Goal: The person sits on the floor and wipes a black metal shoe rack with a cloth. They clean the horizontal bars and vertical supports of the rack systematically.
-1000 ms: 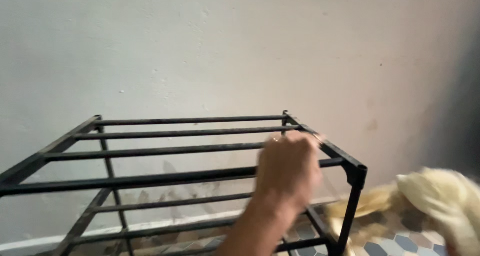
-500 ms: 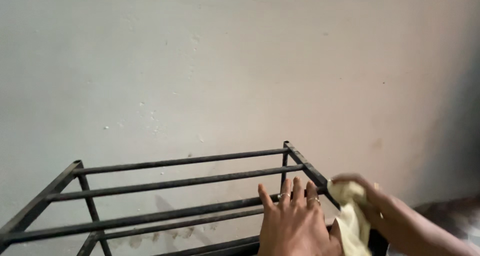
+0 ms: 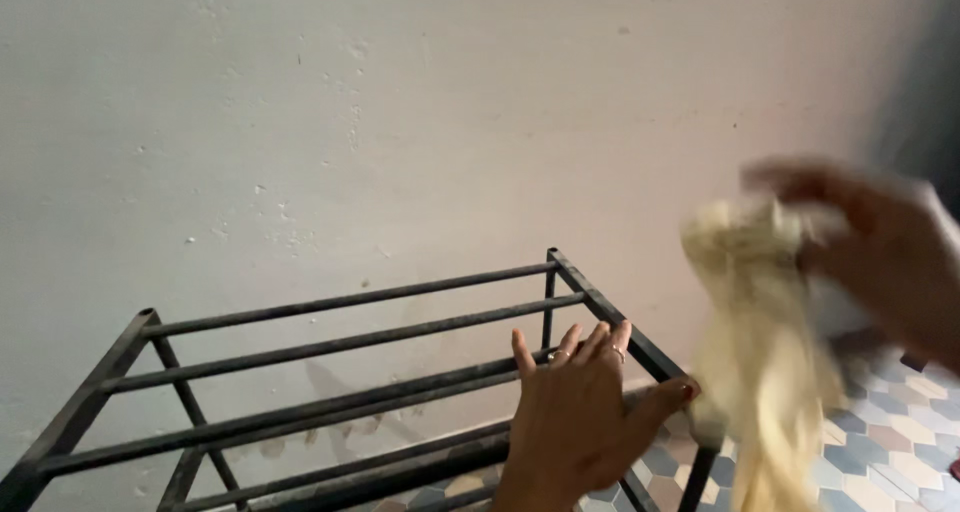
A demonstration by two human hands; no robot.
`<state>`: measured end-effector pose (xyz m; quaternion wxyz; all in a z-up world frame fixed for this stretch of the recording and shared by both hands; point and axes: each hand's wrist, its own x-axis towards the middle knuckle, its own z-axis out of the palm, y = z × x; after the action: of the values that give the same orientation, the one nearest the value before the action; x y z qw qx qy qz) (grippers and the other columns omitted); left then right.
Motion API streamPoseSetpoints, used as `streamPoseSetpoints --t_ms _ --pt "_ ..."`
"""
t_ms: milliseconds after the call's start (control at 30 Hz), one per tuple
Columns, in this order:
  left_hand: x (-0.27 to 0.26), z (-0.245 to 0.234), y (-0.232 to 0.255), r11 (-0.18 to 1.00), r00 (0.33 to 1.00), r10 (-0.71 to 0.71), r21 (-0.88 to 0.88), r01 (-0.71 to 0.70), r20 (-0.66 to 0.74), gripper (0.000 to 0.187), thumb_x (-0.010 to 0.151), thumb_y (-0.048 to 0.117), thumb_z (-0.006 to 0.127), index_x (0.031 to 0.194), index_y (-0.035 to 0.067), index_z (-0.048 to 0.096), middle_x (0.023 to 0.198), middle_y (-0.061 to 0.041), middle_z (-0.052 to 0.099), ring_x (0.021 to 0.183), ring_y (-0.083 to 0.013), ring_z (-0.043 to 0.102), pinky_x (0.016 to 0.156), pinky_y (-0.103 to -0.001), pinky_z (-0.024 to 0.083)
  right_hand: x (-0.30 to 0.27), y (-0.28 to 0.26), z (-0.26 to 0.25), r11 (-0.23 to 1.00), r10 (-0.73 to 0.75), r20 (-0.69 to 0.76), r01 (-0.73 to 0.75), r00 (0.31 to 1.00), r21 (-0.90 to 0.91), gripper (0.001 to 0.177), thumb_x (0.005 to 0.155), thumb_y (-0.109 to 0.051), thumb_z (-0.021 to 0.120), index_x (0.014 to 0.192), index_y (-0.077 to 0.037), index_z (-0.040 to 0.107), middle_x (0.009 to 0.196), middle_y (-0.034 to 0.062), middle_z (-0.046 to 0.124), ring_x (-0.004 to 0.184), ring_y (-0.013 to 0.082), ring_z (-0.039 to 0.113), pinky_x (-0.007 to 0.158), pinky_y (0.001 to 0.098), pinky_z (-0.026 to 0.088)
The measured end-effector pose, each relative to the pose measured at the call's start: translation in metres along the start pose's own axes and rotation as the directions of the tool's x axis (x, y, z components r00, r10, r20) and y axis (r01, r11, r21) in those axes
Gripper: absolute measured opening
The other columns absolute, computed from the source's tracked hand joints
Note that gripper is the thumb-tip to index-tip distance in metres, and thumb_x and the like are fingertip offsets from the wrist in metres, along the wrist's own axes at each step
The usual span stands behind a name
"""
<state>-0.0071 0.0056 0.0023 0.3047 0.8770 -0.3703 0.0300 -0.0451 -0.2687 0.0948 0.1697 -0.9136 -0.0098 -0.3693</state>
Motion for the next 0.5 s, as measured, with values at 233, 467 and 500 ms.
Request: streamPoseSetpoints --t_ms 233,467,500 --pt "0.006 -0.003 0.002 0.993 0.999 -0.043 -0.11 0.041 -0.016 0.094 0.087 0.082 0.044 0.157 0.02 0.046 0.115 -0.004 0.08 0.129 -0.0215 0.061 0.121 -0.079 -0.005 0.074 -0.111 0.032 0.412 0.149 0.157 -0.205 0.976 0.888 0.025 0.103 -0.005 0.058 0.124 0.002 0.068 0.101 0.0103 0.071 0.069 0.0062 0.064 0.057 0.0141 0.056" --pt "0.009 0.016 -0.016 0.991 0.914 0.035 -0.107 -0.085 -0.405 0.041 0.088 0.046 0.068 0.116 0.016 0.073 0.106 -0.007 0.078 0.106 -0.029 0.071 0.115 -0.073 0.019 0.023 -0.068 0.076 0.632 0.232 0.22 -0.319 0.947 0.706 0.019 0.101 -0.002 0.054 0.113 0.008 0.065 0.098 0.0177 0.07 0.078 0.0202 0.07 0.071 0.0317 0.063" --pt "0.014 0.019 -0.02 0.992 0.877 0.102 -0.013 -0.122 -0.47 0.032 0.089 0.037 0.073 0.113 0.017 0.075 0.11 -0.009 0.077 0.11 -0.033 0.069 0.114 -0.074 0.016 0.009 -0.054 0.075 0.75 0.271 0.23 -0.355 0.935 0.558 0.022 0.1 -0.004 0.055 0.115 0.005 0.068 0.099 0.0198 0.073 0.08 0.0244 0.071 0.074 0.0375 0.063"
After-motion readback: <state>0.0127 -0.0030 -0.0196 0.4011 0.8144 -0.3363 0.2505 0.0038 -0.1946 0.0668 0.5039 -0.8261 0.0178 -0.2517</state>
